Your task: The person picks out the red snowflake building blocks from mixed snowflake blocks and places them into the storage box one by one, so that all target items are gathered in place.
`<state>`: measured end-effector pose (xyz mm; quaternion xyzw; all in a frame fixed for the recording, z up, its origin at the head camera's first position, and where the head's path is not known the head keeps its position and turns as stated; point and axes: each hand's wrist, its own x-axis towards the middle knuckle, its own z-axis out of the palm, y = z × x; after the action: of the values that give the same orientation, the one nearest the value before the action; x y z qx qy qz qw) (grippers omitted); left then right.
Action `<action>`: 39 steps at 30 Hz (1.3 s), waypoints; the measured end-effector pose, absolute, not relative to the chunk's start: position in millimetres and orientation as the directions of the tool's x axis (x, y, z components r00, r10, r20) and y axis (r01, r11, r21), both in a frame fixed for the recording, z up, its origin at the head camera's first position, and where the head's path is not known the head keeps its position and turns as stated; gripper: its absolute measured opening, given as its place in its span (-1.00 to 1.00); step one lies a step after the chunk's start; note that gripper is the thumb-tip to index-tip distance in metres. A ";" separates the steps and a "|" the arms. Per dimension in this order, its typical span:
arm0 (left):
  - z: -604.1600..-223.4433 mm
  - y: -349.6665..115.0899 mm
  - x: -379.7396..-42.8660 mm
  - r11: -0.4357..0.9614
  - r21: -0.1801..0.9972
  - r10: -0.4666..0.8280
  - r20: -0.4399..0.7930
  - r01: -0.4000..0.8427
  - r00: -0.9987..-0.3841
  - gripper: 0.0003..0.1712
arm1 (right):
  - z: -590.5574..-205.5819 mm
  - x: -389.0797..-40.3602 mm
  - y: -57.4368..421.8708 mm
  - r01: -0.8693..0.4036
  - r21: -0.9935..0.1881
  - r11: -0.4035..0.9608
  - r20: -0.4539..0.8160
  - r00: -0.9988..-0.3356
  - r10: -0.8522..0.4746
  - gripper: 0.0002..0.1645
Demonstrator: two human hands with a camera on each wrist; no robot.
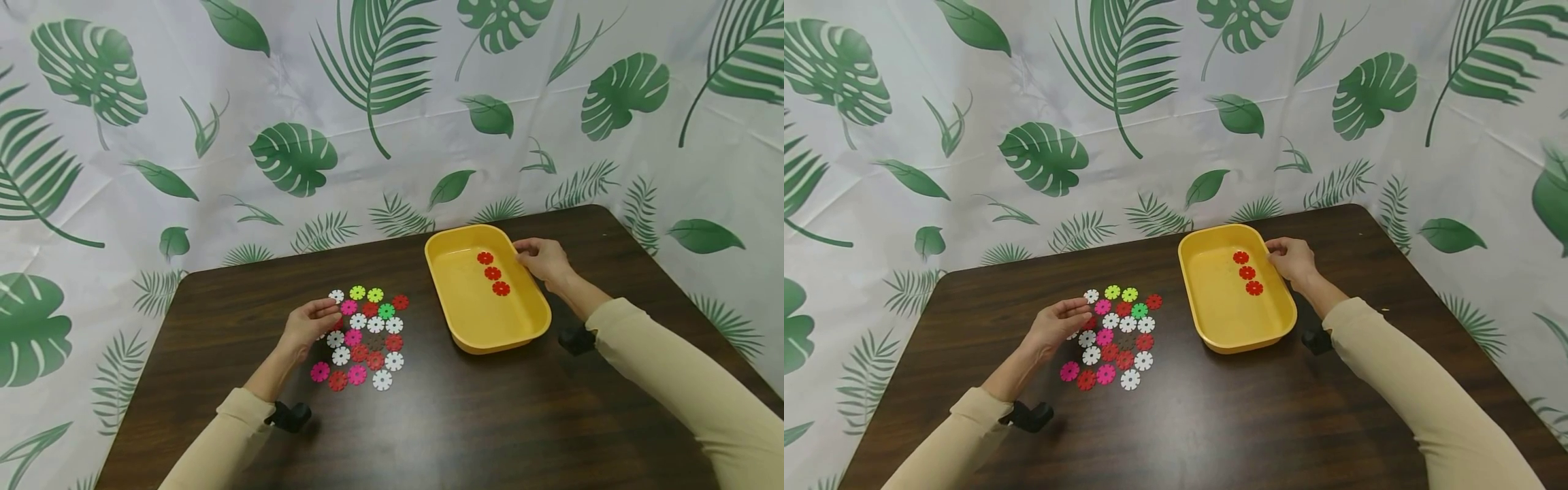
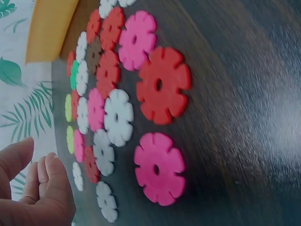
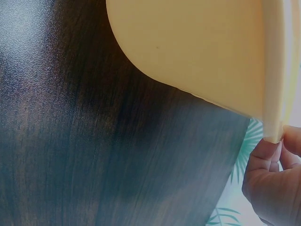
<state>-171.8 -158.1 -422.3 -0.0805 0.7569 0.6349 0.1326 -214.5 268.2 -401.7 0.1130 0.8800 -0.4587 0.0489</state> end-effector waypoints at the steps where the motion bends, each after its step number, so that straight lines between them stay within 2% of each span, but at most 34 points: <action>1: -423.3 -159.1 -172.4 0.185 0.939 0.040 -0.304 -0.292 -0.952 -0.49 | -401.7 -214.8 268.3 0.244 -0.796 0.553 -0.190 -0.970 0.154 -0.59; 16: -439.2 -168.2 -175.3 0.298 0.919 -0.008 -0.267 -0.257 -0.964 -0.51 | -401.4 -214.9 269.0 0.245 -0.795 0.555 -0.191 -0.969 0.154 -0.59; 39: -452.3 -160.4 -175.7 0.570 0.809 -0.103 -0.101 -0.142 -0.990 -0.51 | -398.9 -213.5 267.0 0.239 -0.794 0.559 -0.189 -0.971 0.148 -0.59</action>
<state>-175.7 -160.4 -452.3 -0.0693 0.8857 0.4586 0.0211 -213.5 267.0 -398.9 0.1098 0.8816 -0.4563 0.0502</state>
